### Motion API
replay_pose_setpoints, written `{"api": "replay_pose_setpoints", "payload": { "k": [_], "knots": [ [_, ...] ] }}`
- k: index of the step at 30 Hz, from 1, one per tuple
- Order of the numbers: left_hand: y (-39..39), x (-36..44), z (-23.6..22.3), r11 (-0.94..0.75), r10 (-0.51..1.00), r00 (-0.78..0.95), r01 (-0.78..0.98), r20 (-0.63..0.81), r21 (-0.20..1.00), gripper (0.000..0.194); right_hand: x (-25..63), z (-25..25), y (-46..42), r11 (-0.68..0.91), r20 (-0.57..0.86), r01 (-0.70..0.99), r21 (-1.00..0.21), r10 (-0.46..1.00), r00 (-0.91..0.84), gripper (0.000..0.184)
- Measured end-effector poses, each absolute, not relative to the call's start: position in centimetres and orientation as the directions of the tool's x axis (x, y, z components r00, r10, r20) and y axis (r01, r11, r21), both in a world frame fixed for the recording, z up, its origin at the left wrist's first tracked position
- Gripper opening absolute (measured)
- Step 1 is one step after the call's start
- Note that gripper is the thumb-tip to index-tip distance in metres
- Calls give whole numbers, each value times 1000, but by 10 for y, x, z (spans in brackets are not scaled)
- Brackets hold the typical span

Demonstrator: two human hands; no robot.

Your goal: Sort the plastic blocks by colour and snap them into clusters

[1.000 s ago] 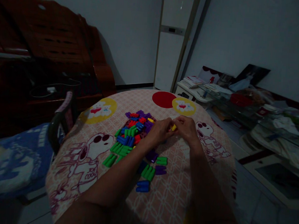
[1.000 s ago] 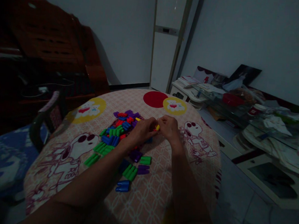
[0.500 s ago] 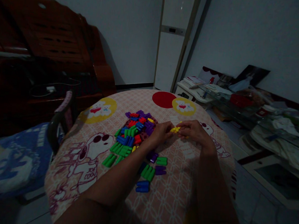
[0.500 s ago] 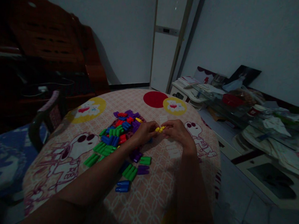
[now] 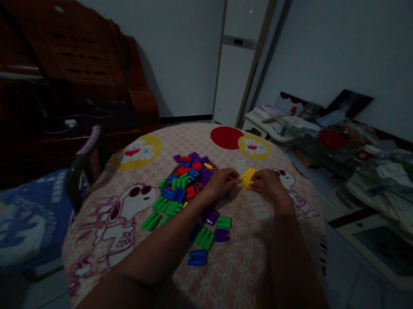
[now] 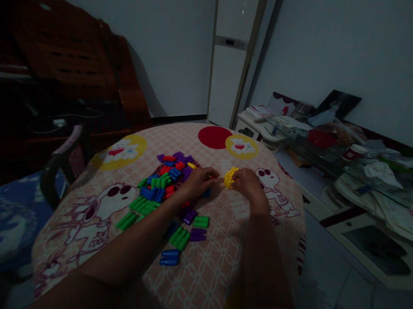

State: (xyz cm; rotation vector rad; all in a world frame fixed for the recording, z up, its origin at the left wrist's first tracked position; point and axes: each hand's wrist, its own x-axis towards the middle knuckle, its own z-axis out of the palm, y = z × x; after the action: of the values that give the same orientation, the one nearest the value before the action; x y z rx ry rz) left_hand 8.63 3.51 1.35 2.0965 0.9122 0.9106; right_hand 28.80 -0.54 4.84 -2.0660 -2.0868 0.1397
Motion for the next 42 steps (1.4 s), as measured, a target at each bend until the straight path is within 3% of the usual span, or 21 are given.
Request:
{"api": "replay_pose_setpoints", "payload": {
  "k": [9,14,20,25,29,32,37,42],
  "knots": [
    [33,85,20,-537,788,537,360,301,763,12,288,36,-2,-86,105,969,-233,988,113,15],
    [48,55,39,-564,785,557,464,270,683,13,295,37,-2,-116,129,960,-253,980,152,10],
    [64,-9,69,-519,848,469,638,247,569,17,289,52,-5,23,200,892,-452,977,76,5],
    [64,-38,82,-413,910,296,683,289,602,17,235,55,-8,254,167,808,-531,967,-195,8],
    [64,-50,85,-351,934,186,642,306,682,21,175,41,-16,496,177,724,-479,863,-473,12],
    [63,-60,86,-317,939,91,601,330,734,24,139,24,-25,625,104,682,-380,761,-640,13],
    [60,-70,91,-267,933,-58,549,355,792,22,118,-1,-39,673,105,706,-220,736,-669,17],
    [63,-69,89,-277,927,-76,526,368,805,20,126,-4,-40,701,146,663,-264,708,-690,34]
  ]
}}
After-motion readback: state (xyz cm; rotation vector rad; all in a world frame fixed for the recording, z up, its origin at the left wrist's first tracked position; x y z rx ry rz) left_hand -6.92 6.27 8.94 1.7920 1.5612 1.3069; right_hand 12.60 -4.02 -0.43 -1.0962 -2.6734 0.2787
